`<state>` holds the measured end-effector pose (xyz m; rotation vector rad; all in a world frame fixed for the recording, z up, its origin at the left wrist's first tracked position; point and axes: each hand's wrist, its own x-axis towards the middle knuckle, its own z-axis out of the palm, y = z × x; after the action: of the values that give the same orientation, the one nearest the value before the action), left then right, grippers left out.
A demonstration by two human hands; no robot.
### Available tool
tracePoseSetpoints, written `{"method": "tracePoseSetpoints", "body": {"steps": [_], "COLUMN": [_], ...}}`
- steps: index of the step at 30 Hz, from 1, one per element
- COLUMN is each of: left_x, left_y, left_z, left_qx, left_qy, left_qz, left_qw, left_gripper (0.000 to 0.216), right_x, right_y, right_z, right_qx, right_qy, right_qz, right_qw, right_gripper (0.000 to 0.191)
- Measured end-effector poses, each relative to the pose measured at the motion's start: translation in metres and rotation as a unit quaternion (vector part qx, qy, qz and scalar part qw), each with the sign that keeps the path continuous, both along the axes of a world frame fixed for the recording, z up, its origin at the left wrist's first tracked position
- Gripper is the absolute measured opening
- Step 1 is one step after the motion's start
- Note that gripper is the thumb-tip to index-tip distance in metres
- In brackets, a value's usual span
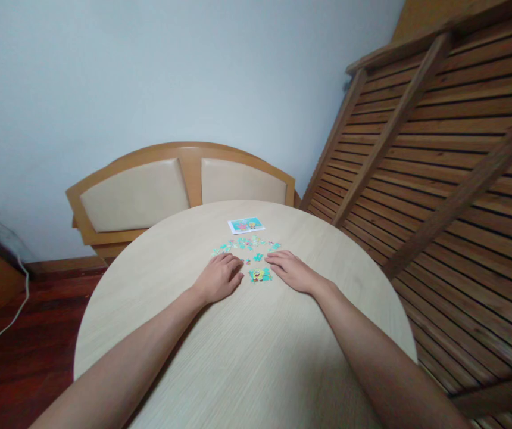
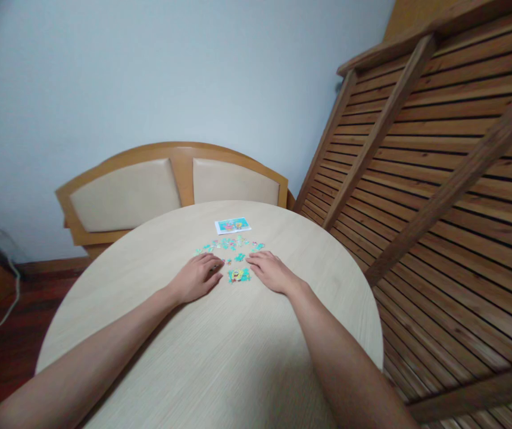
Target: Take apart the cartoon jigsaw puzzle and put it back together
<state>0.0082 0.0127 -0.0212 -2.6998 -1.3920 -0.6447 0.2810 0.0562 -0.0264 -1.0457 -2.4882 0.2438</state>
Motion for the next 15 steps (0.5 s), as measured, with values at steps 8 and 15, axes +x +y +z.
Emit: {"method": "tracePoseSetpoints", "body": {"steps": [8, 15], "left_x": [0.0028, 0.0015], "left_y": [0.0016, 0.0044], "left_z": [-0.001, -0.005], "left_qx": [-0.018, -0.013], "left_qy": [-0.059, -0.067], "left_qz": [0.005, -0.008], "left_qw": [0.998, 0.998], "left_gripper": [0.025, 0.037], "right_x": [-0.0017, -0.0078], "right_y": [-0.0024, -0.0051], "right_z": [0.0026, 0.0026], "right_qx": [0.002, 0.014], "right_qy": [-0.007, 0.005], "right_qz": [0.0, 0.018], "right_qw": [1.0, 1.0], "right_gripper": [0.036, 0.034]}}
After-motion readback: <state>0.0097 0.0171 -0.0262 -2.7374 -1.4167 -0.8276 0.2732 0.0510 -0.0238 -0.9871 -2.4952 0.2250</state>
